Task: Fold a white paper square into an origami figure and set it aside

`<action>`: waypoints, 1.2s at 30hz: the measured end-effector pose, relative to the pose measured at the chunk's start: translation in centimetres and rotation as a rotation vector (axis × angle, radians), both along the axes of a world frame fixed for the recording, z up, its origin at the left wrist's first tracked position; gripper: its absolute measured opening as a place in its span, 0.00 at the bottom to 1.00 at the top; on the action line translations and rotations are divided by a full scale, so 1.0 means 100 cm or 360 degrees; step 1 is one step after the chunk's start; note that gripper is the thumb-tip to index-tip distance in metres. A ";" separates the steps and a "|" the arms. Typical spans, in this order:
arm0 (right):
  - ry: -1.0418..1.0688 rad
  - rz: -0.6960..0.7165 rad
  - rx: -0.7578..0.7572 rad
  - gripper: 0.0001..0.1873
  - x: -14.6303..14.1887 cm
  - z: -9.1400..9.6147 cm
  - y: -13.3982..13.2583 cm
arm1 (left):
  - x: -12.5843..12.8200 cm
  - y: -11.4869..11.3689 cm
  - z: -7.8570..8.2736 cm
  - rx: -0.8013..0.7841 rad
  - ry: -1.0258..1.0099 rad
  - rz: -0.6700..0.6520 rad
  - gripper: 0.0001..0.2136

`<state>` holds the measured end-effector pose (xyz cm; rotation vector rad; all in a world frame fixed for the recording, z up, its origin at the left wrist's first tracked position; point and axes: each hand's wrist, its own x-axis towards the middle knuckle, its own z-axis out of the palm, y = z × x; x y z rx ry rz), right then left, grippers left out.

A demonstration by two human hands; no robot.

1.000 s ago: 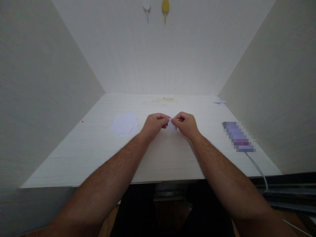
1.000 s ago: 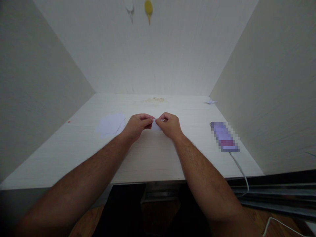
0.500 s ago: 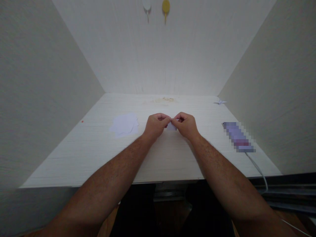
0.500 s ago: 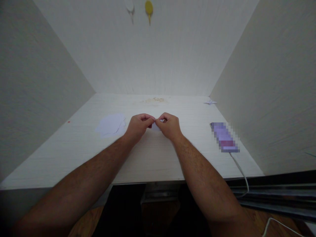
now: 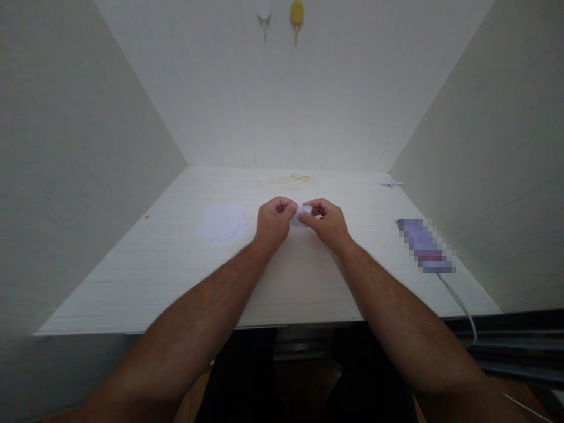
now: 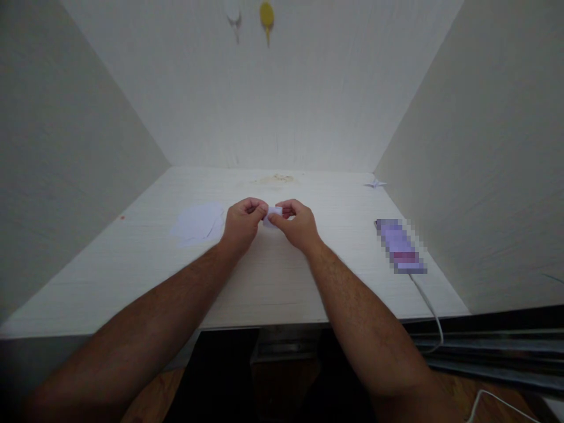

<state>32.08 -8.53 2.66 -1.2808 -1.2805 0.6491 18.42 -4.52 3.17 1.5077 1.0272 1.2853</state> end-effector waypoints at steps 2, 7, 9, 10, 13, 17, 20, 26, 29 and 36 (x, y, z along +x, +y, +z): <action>0.0010 0.0023 -0.0054 0.13 0.000 0.001 0.000 | 0.000 0.000 -0.001 -0.0002 -0.0053 -0.0060 0.06; 0.0065 -0.0082 -0.0043 0.12 -0.004 0.005 -0.002 | 0.002 -0.002 -0.001 -0.0007 -0.0024 -0.0058 0.06; 0.0067 -0.0129 -0.0027 0.11 -0.005 0.006 -0.003 | 0.002 -0.002 0.000 -0.0016 0.0003 -0.0027 0.06; 0.0072 -0.0146 -0.0019 0.11 -0.006 0.006 -0.004 | 0.002 -0.003 0.000 -0.0020 0.0011 -0.0010 0.07; 0.0106 -0.0176 -0.0011 0.10 -0.007 0.008 -0.004 | 0.002 -0.004 0.001 -0.0031 0.0031 0.0038 0.06; 0.0117 -0.0181 -0.0018 0.10 -0.009 0.009 -0.004 | 0.003 -0.005 0.002 -0.0014 0.0073 0.0099 0.06; 0.0089 -0.0175 0.0010 0.10 -0.007 0.008 -0.004 | 0.002 -0.003 0.002 -0.0004 0.0098 0.0130 0.06; 0.0144 -0.0286 0.0152 0.09 0.011 0.004 0.000 | -0.005 0.010 -0.002 -0.0097 -0.0036 0.0292 0.06; 0.0155 -0.0243 0.0116 0.10 0.012 0.003 0.000 | -0.005 0.010 -0.002 -0.0121 -0.0069 0.0282 0.07; -0.0066 -0.0082 -0.0078 0.12 -0.003 0.005 -0.002 | 0.003 0.000 -0.001 -0.0065 0.0067 0.0093 0.07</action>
